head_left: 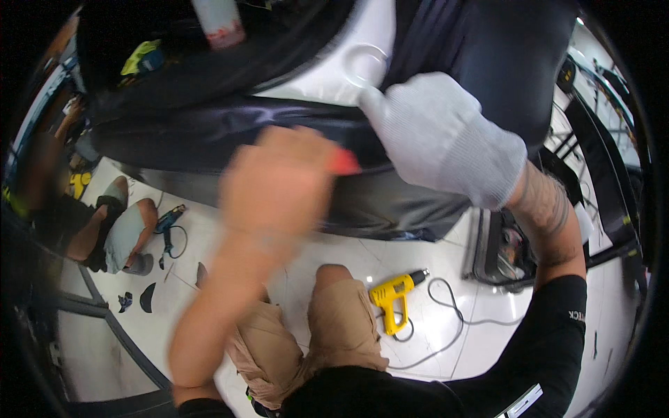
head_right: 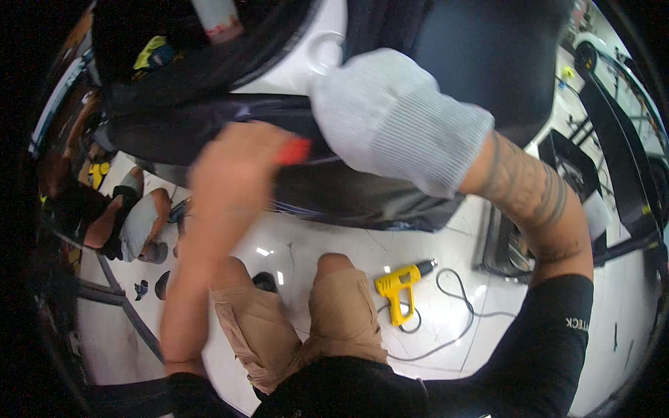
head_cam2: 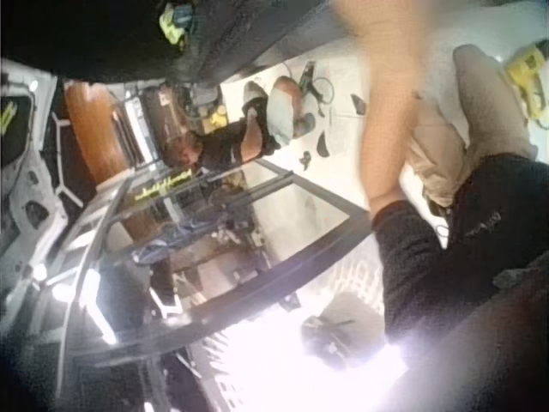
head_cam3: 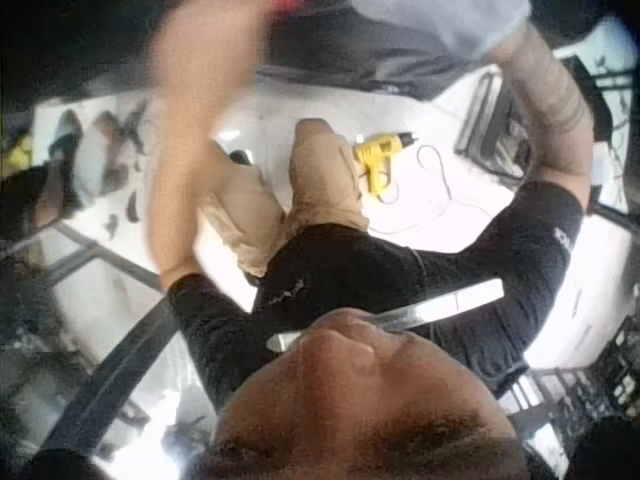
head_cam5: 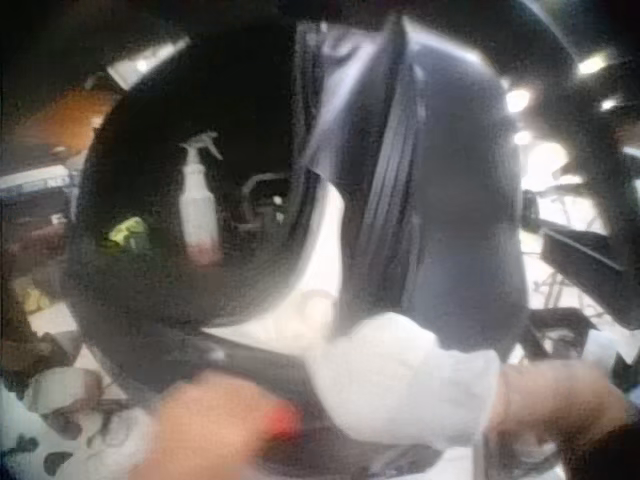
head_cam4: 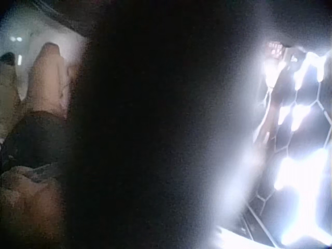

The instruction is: The person applies a dark vinyl wrap to a car bumper using a heat gun, squeegee, and knife. They smooth the film, heat it to conform to curves, and trim the edges.

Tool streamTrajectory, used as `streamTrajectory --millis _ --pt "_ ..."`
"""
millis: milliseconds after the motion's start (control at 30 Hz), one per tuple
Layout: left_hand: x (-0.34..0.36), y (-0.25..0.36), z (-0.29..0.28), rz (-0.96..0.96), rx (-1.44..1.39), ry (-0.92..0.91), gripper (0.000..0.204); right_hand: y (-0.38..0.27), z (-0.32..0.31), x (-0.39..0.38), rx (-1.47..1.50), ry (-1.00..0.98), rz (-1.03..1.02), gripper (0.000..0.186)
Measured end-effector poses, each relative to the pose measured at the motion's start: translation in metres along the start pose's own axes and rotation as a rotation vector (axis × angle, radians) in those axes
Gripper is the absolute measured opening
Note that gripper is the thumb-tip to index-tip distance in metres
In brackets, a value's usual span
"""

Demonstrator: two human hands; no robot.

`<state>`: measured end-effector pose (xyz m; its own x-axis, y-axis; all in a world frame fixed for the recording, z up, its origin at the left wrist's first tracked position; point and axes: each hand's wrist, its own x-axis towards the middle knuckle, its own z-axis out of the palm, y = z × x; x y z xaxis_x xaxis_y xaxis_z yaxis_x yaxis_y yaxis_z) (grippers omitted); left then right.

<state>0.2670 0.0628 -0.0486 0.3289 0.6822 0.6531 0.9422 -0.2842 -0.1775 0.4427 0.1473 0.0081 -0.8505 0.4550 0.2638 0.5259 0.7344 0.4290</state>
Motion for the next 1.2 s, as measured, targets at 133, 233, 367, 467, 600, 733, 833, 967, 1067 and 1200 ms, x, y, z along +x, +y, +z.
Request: streamTrajectory --millis 133,233,367,467,600,733,833,967,1067,1200 --pt "0.015 0.030 0.013 -0.145 0.116 0.007 0.004 -0.002 -0.002 -0.004 0.044 -0.035 0.053 0.030" --pt "0.006 -0.027 0.012 -0.154 0.093 0.016 0.005 0.000 0.008 -0.011 -0.006 -0.050 0.052 0.033" --pt "-0.038 -0.121 0.000 -0.215 0.336 -0.081 0.026 0.016 0.041 -0.023 0.077 0.021 -0.006 0.036" --pt "-0.039 -0.171 -0.022 -0.377 0.037 -0.246 0.030 0.019 0.055 -0.029 0.088 0.111 -0.044 0.035" --pt "-0.037 -0.080 -0.037 -0.168 -0.016 -0.059 0.036 -0.005 0.008 -0.009 -0.015 -0.105 0.135 0.036" --pt "-0.031 -0.022 -0.008 -0.307 0.133 -0.090 0.037 -0.008 0.000 -0.008 -0.056 -0.168 0.144 0.033" --pt "-0.032 -0.087 -0.001 -0.424 0.292 -0.189 0.036 -0.010 0.008 -0.010 -0.109 -0.037 0.079 0.035" --pt "-0.056 -0.212 -0.006 -0.437 0.225 -0.198 0.034 -0.007 0.006 -0.011 -0.064 -0.020 0.045 0.039" --pt "-0.062 -0.244 -0.028 -0.485 0.257 -0.318 0.030 -0.009 0.009 -0.013 -0.031 0.016 0.054 0.035" --pt "-0.035 -0.093 0.001 -0.208 0.164 -0.070 0.017 -0.009 0.015 -0.010 0.028 0.038 0.107 0.036"
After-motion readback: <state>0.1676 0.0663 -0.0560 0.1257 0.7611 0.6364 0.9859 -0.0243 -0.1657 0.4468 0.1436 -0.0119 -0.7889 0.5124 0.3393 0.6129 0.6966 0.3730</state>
